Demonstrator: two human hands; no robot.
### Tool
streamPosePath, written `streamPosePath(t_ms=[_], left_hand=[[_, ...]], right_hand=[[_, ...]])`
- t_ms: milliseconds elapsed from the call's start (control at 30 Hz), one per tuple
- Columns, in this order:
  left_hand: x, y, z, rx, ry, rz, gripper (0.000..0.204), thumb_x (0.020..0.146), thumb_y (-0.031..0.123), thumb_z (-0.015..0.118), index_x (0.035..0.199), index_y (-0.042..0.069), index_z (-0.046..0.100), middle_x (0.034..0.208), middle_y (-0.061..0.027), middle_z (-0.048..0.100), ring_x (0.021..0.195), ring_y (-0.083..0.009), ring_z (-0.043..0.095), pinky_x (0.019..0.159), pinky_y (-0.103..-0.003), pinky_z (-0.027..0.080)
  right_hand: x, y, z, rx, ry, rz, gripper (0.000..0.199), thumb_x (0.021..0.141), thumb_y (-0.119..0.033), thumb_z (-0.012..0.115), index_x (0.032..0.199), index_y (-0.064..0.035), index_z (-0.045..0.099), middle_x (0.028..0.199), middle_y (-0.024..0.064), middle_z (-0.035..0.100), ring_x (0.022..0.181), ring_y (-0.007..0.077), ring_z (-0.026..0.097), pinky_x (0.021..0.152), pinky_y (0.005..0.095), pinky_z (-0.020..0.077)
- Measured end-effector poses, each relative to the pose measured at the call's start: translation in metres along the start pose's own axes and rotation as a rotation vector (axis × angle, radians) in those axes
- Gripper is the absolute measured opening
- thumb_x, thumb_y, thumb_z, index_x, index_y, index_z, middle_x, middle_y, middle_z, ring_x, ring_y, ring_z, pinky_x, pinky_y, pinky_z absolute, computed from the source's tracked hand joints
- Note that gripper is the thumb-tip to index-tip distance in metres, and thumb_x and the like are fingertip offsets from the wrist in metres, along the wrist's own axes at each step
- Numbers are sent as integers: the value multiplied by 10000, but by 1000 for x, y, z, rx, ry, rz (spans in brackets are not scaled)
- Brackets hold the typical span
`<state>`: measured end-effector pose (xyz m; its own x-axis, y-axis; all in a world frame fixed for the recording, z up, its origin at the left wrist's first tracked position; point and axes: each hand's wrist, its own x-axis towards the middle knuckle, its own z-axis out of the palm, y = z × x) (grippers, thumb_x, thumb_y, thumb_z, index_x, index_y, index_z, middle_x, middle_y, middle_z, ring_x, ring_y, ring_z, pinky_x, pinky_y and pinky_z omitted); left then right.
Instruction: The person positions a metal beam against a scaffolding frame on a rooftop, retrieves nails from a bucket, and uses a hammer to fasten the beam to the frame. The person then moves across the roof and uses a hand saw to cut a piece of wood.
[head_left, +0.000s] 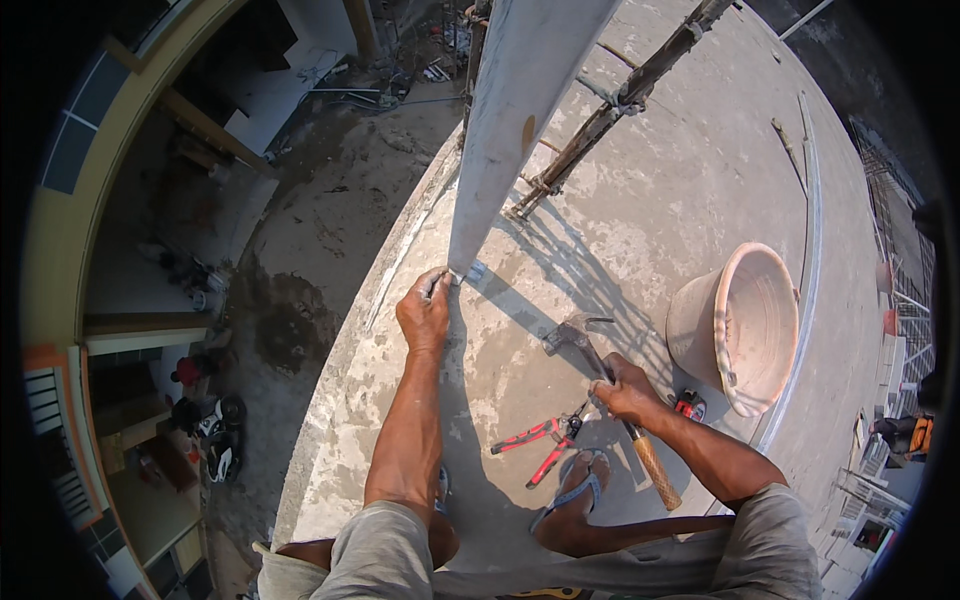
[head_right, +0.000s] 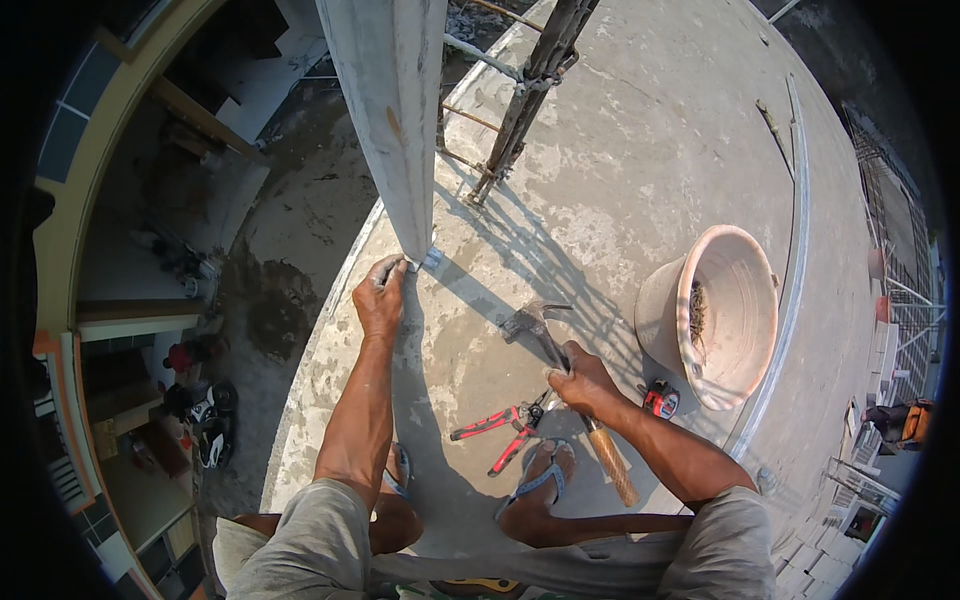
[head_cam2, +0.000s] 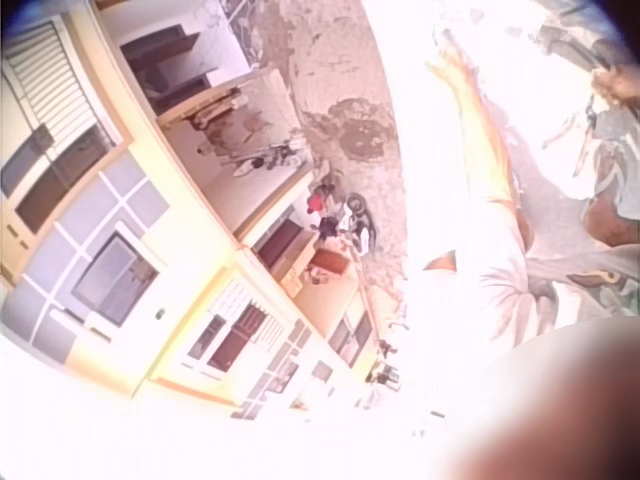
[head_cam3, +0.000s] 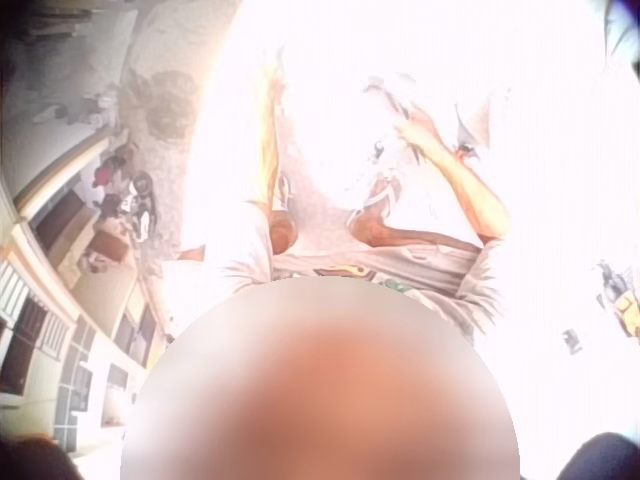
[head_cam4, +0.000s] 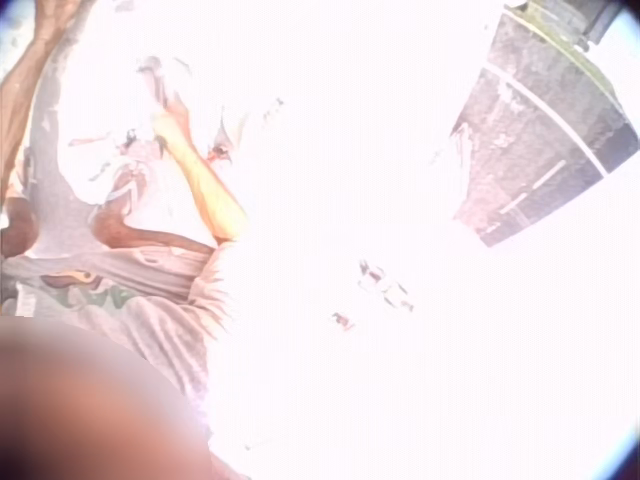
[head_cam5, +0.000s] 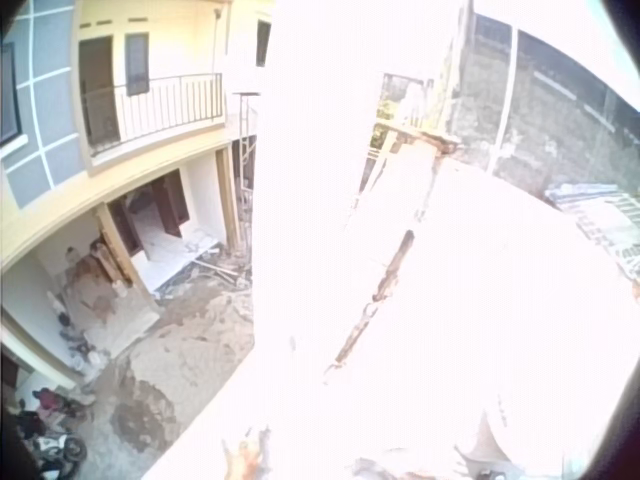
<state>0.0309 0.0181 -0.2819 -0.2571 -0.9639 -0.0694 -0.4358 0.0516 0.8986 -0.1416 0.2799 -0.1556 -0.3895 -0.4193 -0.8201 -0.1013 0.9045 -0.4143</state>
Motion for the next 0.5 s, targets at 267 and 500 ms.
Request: streamPosePath(t_ms=[267,500], left_hand=[[0,-8,5,74,37,121,168,875,169,728,1023,93,750,941,-121,741,857,-258,718,776,-334,544],[1,-13,7,106,25,189,155,848,143,738,996,100,754,985,-86,738,912,-253,703,824,-334,539]], right_hand=[[-29,-41,4,-138,-140,-484,309,897,-260,666,1052,-21,544,791,113,574,738,208,559,691,371,462],[-32,-51,23,-186,-180,-407,320,967,-337,613,991,-18,587,766,102,572,735,184,547,671,369,454]])
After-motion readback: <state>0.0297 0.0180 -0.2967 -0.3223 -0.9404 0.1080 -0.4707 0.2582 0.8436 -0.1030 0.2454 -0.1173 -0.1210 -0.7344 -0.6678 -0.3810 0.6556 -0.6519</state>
